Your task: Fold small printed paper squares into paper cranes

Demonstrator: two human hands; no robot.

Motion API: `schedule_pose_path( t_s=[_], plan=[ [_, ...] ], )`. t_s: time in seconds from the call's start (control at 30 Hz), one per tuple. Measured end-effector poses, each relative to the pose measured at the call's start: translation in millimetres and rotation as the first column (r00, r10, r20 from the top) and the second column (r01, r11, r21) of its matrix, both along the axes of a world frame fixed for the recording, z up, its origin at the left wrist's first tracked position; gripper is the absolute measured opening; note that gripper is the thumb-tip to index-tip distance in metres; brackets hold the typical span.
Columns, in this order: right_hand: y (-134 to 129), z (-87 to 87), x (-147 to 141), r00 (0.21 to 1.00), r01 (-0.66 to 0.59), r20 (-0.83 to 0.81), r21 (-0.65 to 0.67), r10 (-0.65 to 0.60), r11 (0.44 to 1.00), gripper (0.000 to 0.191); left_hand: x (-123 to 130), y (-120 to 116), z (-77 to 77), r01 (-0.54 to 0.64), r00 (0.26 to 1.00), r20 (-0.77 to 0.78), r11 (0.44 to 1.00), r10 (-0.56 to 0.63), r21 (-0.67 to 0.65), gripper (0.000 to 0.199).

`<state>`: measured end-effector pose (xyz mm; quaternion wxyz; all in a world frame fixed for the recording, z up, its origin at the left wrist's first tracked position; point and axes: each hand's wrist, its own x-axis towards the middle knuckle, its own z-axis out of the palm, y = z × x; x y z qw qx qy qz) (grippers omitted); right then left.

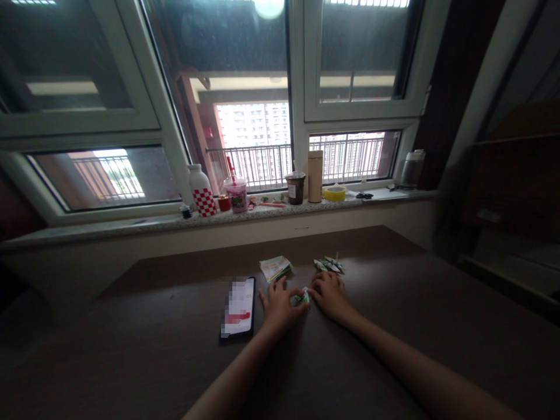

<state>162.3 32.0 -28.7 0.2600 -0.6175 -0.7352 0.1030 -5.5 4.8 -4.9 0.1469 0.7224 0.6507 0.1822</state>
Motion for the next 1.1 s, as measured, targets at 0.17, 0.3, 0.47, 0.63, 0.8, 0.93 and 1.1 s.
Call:
schedule_pose_path(
  t_s=[0.17,0.3,0.47,0.63,0.8,0.93,1.1],
  plan=[
    [0.3,2.3,2.4,0.999,-0.028,-0.025,-0.017,0.028,0.999,0.016,-0.1,-1.0,1.8,-0.003,1.0,0.008,1.0,0.003,-0.01,0.034],
    [-1.9,5.6,0.3,1.0,-0.021,-0.014,-0.005,0.021,1.0,0.016,0.8,-1.9,3.6,-0.003,1.0,-0.002,1.0,0.003,-0.024,0.035],
    [-2.6,5.1,-1.7,1.0,-0.017,0.01,0.009,0.017,1.0,0.016,1.9,-2.8,7.0,-0.001,1.0,-0.008,0.999,0.001,-0.042,0.035],
    [-1.8,2.9,-3.1,0.999,0.001,0.036,0.003,-0.001,1.0,0.016,2.2,-3.9,6.0,0.011,1.0,-0.022,1.0,-0.011,-0.015,0.034],
    [-0.5,1.6,-3.5,0.999,0.022,0.04,-0.005,-0.022,1.0,0.017,2.1,-5.4,3.4,0.049,0.999,-0.009,0.998,-0.048,0.048,0.032],
    [1.5,1.5,-2.5,0.998,0.027,0.054,-0.048,-0.025,0.998,0.017,0.1,-5.8,6.6,0.078,0.996,-0.049,0.996,-0.076,0.047,0.029],
    [4.1,-0.3,2.5,1.0,0.016,-0.016,-0.063,-0.017,0.998,0.014,-1.3,-6.7,11.1,0.084,0.991,-0.112,0.993,-0.075,0.08,0.029]
  ],
)
